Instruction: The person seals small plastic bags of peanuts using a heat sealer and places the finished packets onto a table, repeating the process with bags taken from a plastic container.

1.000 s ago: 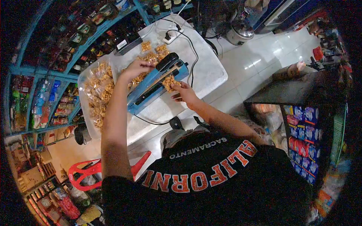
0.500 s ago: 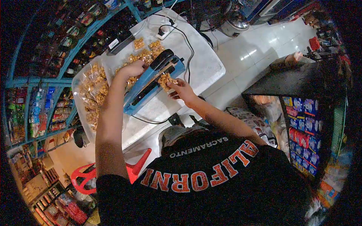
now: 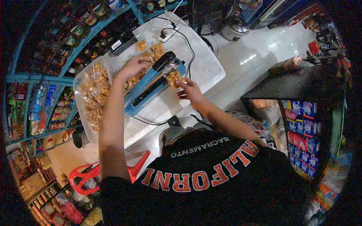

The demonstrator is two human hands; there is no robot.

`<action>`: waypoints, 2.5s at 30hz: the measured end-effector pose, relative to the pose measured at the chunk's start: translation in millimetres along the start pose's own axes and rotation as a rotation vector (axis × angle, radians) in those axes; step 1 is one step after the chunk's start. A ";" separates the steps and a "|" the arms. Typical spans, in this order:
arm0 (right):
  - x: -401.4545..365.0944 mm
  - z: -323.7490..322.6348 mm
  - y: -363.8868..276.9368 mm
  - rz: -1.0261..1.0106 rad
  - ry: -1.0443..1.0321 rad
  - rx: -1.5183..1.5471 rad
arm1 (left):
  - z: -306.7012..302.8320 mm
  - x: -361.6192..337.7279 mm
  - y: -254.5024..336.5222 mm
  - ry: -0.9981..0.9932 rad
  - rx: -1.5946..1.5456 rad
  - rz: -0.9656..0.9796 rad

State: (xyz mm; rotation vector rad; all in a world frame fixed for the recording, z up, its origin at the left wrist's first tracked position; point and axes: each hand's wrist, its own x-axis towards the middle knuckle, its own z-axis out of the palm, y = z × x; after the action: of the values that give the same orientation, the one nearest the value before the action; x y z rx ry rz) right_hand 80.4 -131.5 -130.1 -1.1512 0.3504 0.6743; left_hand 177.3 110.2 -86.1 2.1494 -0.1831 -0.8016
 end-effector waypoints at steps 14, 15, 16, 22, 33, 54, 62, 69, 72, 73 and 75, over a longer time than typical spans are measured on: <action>-129.3 7.5 -94.9 -0.705 -0.146 0.156 | 75.3 -135.2 190.4 0.898 -0.260 0.596; -133.8 10.2 -97.6 -0.736 -0.173 0.153 | 76.4 -135.2 194.3 0.902 -0.258 0.601; -136.8 10.2 -99.2 -0.716 -0.221 0.140 | 77.6 -135.6 196.9 0.886 -0.253 0.634; -155.6 17.5 -107.6 -0.703 -0.303 0.146 | 81.3 -145.7 210.1 0.827 -0.482 0.693; -153.2 16.2 -112.6 -0.759 -0.357 -0.028 | 70.7 -153.5 208.9 0.752 -0.647 0.675; -122.7 13.6 -97.5 -0.388 -0.218 -0.201 | -23.1 -62.6 -44.6 0.897 0.234 -0.268; -117.5 21.1 -92.7 -0.354 -0.259 -0.213 | -32.9 -88.8 -43.0 0.879 0.234 -0.392; -115.2 22.1 -88.4 -0.378 -0.263 -0.306 | -25.6 -98.9 -46.8 1.037 0.290 -0.460; -115.8 22.5 -88.4 -0.381 -0.263 -0.313 | -13.0 -97.0 -25.3 1.018 0.272 -0.549; -115.8 22.1 -88.4 -0.386 -0.267 -0.314 | -10.0 -94.7 -24.7 1.012 0.282 -0.518; -115.4 21.5 -88.3 -0.391 -0.271 -0.317 | -5.2 -93.4 -25.9 1.006 0.290 -0.486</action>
State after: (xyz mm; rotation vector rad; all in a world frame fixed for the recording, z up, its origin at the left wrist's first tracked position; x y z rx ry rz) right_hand 49.1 -168.6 8.5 -1.3598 -0.2173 0.5398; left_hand 103.5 166.5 -57.8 2.6429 0.8036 0.1559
